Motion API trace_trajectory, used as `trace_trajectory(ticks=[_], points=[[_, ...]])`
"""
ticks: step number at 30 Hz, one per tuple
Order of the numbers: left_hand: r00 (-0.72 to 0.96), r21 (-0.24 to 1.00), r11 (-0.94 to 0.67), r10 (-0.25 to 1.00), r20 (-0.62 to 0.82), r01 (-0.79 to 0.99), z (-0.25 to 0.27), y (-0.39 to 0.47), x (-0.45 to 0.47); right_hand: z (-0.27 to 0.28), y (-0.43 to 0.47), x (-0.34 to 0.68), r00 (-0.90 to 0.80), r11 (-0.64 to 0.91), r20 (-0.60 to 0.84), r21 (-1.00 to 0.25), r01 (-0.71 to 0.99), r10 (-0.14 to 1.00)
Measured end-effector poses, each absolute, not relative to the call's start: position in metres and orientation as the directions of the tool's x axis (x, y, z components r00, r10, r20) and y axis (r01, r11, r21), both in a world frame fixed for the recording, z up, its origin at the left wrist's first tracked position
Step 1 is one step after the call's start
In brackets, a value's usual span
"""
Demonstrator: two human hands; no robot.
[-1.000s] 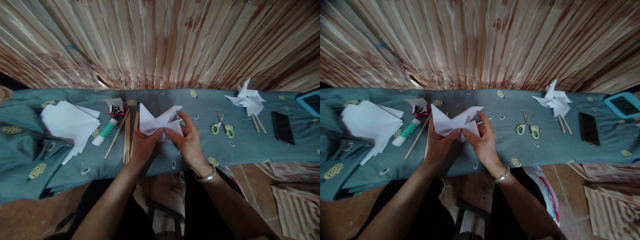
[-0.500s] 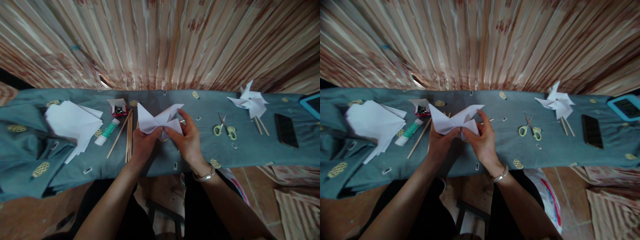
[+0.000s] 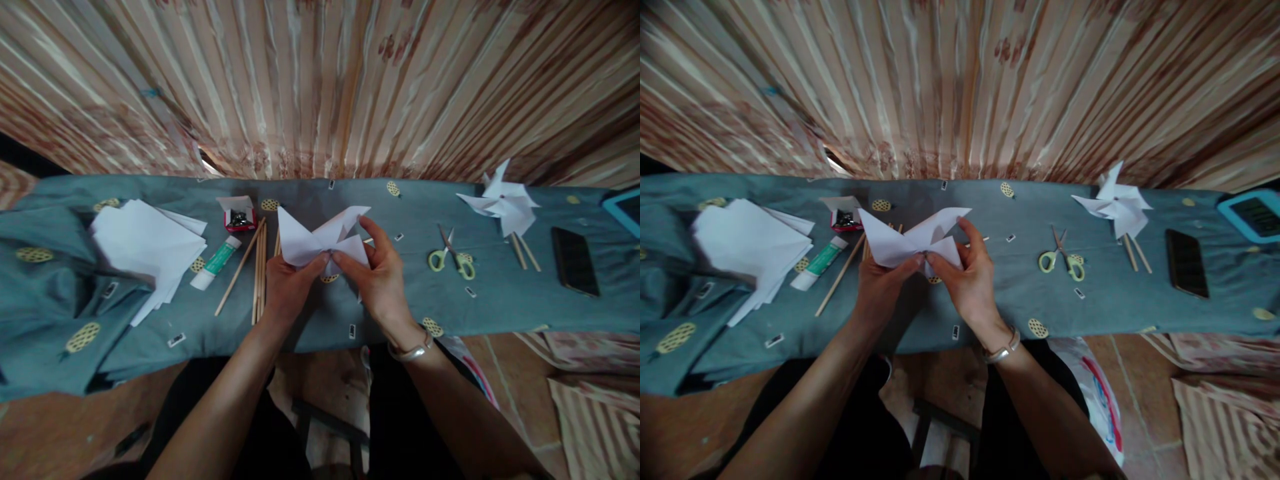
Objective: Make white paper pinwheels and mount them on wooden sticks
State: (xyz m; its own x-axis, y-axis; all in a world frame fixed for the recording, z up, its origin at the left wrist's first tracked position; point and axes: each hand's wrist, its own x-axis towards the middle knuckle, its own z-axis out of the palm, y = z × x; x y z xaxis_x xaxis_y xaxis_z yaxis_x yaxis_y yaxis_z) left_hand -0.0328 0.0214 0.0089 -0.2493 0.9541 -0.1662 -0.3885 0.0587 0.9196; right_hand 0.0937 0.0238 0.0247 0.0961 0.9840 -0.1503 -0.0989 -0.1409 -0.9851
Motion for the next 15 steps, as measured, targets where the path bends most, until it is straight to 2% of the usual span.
trace_trajectory(ticks=[15], points=[[-0.25,0.925,0.062,0.954,-0.165,-0.374,0.0072,0.0207,-0.0334,0.0147,0.0262,0.1002,0.064,-0.107,-0.111,-0.993,-0.058,0.992]])
